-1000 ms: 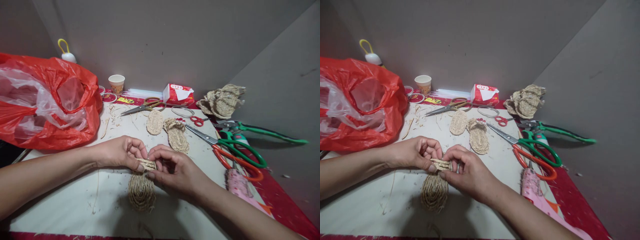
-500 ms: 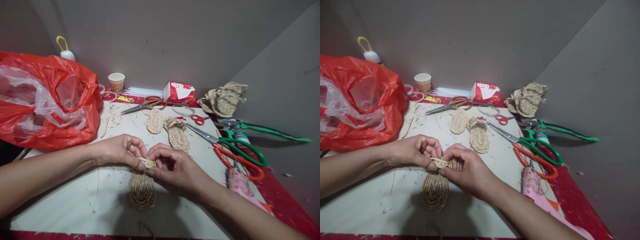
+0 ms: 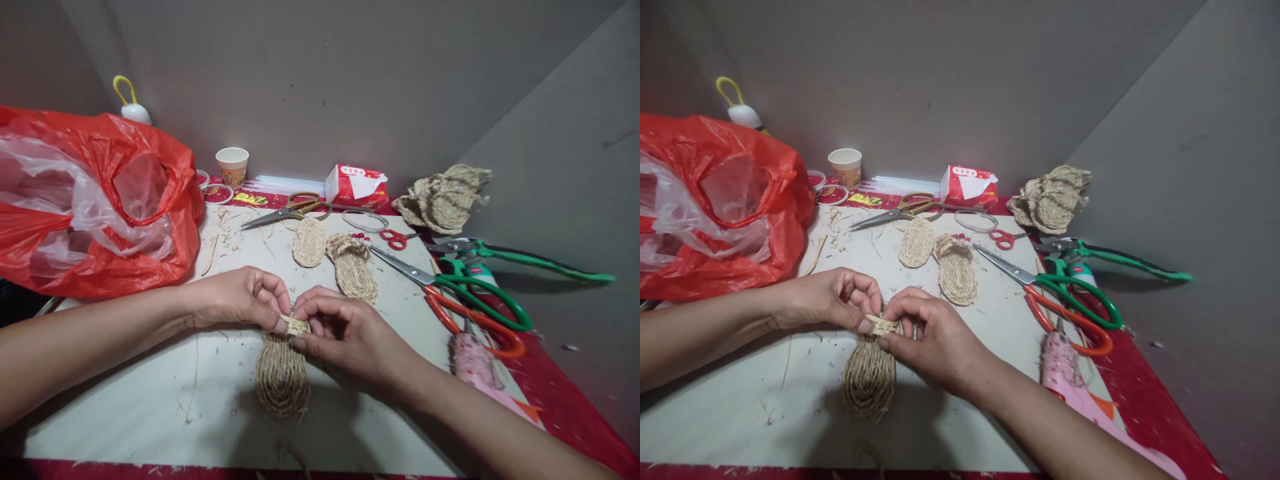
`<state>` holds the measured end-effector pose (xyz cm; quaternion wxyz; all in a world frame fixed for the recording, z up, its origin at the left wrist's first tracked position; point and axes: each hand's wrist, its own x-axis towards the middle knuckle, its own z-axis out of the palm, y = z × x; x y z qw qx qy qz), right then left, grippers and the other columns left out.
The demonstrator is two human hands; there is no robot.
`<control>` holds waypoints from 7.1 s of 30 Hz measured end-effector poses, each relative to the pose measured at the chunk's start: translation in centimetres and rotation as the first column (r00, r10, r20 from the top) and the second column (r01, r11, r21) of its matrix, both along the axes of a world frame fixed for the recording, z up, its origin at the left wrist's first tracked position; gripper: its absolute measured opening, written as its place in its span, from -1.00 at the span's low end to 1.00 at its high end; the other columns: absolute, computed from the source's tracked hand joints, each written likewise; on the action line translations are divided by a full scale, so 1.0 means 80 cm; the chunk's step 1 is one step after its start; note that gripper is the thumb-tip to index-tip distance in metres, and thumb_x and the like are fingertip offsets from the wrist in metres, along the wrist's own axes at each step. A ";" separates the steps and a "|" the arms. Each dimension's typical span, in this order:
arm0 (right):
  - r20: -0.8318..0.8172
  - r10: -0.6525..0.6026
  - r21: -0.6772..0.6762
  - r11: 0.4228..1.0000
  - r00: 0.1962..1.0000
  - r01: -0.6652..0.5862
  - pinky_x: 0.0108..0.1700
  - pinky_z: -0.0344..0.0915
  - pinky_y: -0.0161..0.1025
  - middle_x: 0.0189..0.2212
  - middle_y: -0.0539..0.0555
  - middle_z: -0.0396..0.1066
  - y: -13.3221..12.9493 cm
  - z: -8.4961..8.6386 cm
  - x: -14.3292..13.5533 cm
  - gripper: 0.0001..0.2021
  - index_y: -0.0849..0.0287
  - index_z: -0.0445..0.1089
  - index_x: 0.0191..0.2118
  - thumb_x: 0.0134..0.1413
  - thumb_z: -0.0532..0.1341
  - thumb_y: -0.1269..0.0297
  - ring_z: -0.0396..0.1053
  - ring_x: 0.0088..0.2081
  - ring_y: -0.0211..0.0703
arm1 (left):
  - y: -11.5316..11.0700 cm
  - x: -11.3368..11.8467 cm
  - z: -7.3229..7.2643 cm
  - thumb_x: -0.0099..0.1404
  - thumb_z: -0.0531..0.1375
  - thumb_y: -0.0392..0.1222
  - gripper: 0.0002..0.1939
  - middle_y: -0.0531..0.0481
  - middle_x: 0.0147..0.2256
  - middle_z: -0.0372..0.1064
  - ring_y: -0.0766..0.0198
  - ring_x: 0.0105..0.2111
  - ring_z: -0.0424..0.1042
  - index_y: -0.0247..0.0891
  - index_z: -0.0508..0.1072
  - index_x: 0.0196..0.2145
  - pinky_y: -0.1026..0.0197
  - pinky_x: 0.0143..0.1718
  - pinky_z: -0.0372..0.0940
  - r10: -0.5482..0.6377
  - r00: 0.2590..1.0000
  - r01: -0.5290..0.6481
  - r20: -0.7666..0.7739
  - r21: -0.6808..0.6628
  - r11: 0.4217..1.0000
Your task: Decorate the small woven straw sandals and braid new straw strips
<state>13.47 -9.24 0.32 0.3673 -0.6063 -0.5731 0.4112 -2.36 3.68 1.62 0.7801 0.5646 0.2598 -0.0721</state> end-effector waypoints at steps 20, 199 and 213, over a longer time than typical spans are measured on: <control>-0.021 0.016 0.034 0.999 1.000 -0.016 -0.50 0.08 -0.36 -0.33 0.01 0.32 0.000 0.003 -0.001 -0.94 0.18 0.40 -0.42 -0.11 0.28 0.42 0.09 -0.54 -0.39 | 0.009 -0.005 0.012 0.09 0.26 -0.07 -0.77 0.09 -0.56 0.33 0.45 -0.57 0.15 -0.33 0.55 -0.44 0.35 -0.51 0.06 -0.002 0.999 0.016 -0.035 0.383 0.923; -0.686 -0.099 0.720 0.041 0.720 0.692 -0.72 -0.19 -0.44 -0.74 -0.18 0.05 0.034 0.229 0.010 -0.70 0.08 0.53 -0.43 -0.27 0.16 0.58 -0.12 -0.71 -0.43 | 0.057 -0.035 0.176 -0.02 0.33 -0.15 -0.83 0.11 -0.65 0.21 0.50 -0.64 0.02 -0.31 0.52 -0.53 0.34 -0.63 -0.09 0.062 0.835 -0.447 0.546 0.609 0.655; -0.665 -0.207 0.636 0.349 0.718 0.689 -0.61 0.16 -0.43 -0.63 -0.14 0.29 0.052 0.219 0.020 -0.66 0.11 0.49 -0.21 -0.25 0.40 0.33 0.19 -0.60 -0.40 | 0.053 -0.043 0.178 -0.03 0.36 -0.12 -0.83 0.14 -0.69 0.09 0.50 -0.67 -0.08 -0.27 0.52 -0.53 0.29 -0.65 -0.19 0.081 0.802 -0.452 0.592 0.511 0.731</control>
